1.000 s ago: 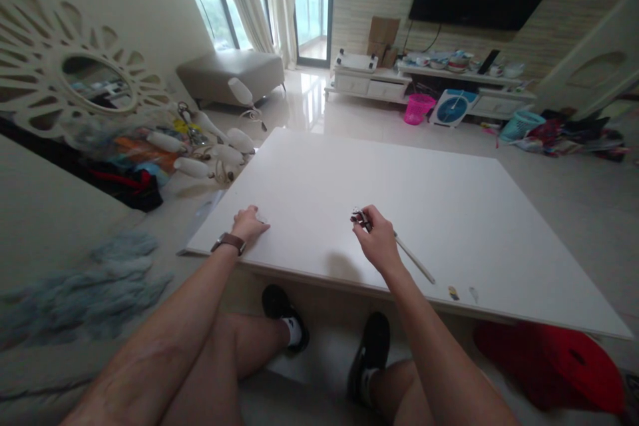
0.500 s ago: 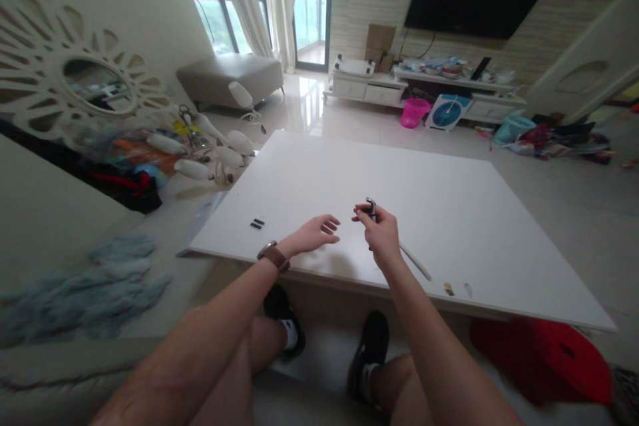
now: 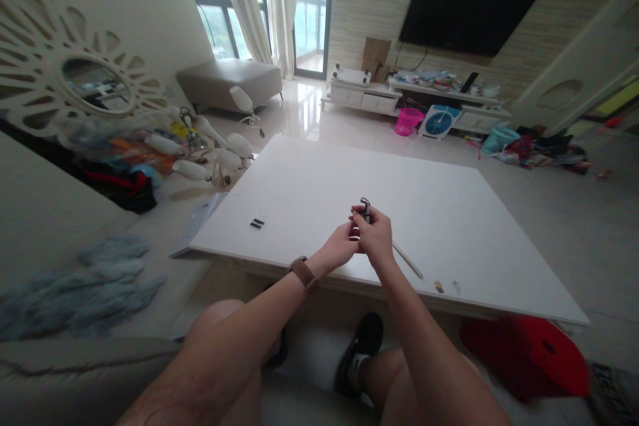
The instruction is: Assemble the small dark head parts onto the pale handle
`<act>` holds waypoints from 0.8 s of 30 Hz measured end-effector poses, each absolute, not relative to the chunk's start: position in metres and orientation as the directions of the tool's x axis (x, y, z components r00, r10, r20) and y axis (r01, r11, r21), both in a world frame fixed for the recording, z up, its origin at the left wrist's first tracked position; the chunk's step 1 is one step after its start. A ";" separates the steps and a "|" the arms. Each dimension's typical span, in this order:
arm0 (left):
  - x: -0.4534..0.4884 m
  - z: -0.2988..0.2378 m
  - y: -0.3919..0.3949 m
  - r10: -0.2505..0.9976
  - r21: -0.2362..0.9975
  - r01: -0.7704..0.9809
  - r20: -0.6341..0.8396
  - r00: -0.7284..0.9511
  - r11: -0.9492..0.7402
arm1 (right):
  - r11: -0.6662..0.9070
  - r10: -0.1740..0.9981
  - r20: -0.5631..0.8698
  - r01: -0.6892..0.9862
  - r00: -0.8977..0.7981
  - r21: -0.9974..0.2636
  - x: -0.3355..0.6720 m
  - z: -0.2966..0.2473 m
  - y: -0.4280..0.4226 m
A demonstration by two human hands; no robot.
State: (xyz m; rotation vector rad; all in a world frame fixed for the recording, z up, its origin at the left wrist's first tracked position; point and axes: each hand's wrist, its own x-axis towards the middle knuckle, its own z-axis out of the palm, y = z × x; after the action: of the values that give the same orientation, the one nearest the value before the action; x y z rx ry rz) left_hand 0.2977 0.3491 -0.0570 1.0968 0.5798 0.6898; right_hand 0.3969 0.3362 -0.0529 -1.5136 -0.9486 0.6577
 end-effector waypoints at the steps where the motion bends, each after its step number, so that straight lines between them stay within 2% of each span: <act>1: 0.297 -0.057 0.349 0.760 0.936 -0.211 -0.082 0.645 0.280 | -0.001 0.858 0.129 0.252 0.497 -0.968 0.397 -0.052 0.335; 6: 0.295 -0.055 0.351 0.826 0.961 -0.184 -0.070 0.559 0.206 | -0.002 0.878 0.229 0.482 0.420 -0.876 0.391 -0.041 0.331; 10: 0.294 -0.052 0.353 0.865 0.955 -0.229 -0.051 0.500 0.189 | 0.043 0.866 0.242 0.416 0.437 -0.908 0.385 -0.035 0.334; 13: 0.294 -0.051 0.355 0.848 0.936 -0.257 -0.073 0.526 0.240 | 0.061 0.850 0.238 0.360 0.470 -0.931 0.385 -0.037 0.335; 18: 0.293 -0.051 0.358 0.830 0.923 -0.242 -0.125 0.544 0.298 | 0.068 0.844 0.232 0.333 0.484 -0.941 0.393 -0.045 0.333; 24: 0.289 -0.052 0.361 0.869 0.940 -0.183 -0.175 0.463 0.287 | 0.110 0.828 0.273 0.335 0.490 -0.936 0.401 -0.047 0.333</act>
State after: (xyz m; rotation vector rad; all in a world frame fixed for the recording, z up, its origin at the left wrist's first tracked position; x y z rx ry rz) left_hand 0.2894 0.3607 -0.0516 1.0419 0.8081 0.8150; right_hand 0.4014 0.3329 -0.0466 -1.4760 -1.0703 0.4898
